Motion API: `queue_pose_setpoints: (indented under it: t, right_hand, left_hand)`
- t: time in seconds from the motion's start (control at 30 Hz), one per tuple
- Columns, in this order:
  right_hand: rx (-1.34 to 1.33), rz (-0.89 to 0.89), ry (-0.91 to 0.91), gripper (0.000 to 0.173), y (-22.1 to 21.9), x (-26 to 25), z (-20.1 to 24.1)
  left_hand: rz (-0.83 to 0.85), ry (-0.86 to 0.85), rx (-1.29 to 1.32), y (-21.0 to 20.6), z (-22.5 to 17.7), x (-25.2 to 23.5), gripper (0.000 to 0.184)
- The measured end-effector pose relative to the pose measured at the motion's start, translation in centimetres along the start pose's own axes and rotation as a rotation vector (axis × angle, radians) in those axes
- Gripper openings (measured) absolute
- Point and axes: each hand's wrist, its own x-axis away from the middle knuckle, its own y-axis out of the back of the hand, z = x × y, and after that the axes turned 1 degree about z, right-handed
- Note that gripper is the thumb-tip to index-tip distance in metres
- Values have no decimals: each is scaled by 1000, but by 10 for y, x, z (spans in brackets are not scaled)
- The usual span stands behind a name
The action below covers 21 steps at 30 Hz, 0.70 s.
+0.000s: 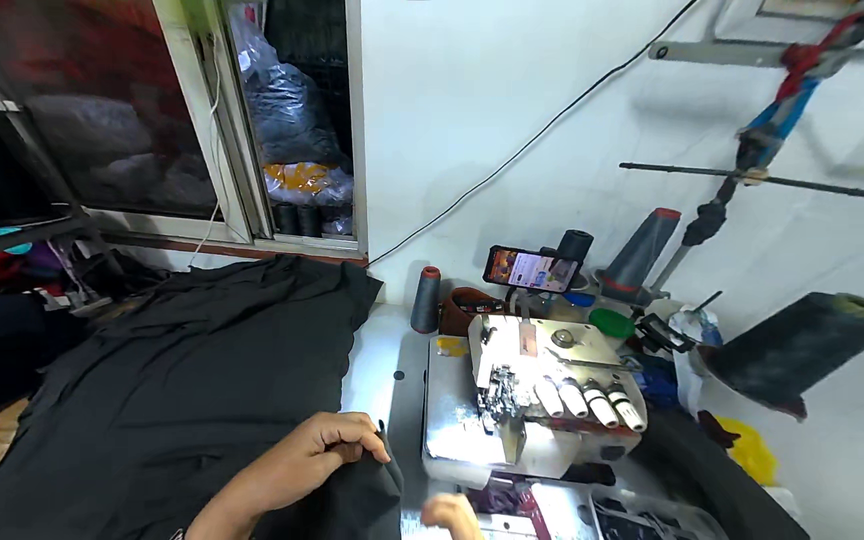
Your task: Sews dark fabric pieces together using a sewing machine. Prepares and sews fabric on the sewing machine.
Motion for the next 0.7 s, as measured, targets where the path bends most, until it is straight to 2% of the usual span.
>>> queue_pose_setpoints:
  t: [0.07,0.13,0.2,0.27,0.33,0.5,0.6,0.7]
  right_hand:
    - [-46,-143,128,46,-14,-28,-3]
    - [-95,-223,213,47,-27,-52,-1]
    - [-171,-254,240,40,-38,-69,5]
    - [-235,-265,219,27,-48,-74,9]
    - [-244,-281,162,17,-56,-66,8]
    - [-204,-267,-28,9,-67,-23,-3]
    - [-148,-261,-54,20,-69,-1,-10]
    - [-144,-257,-115,18,-68,11,-10]
  left_hand:
    - [-32,-25,-30,-3,-11,2,30]
    - [-103,-37,-8,-7,-18,4,21]
    - [-202,-43,23,-12,-21,6,14]
    - [-299,-46,2,-15,-23,8,15]
    - [-361,-26,-11,-15,-25,11,13]
    - [-418,33,1,-12,-24,15,10]
    - [-470,42,3,-10,-21,15,12]
    - [-513,37,39,-7,-17,14,8]
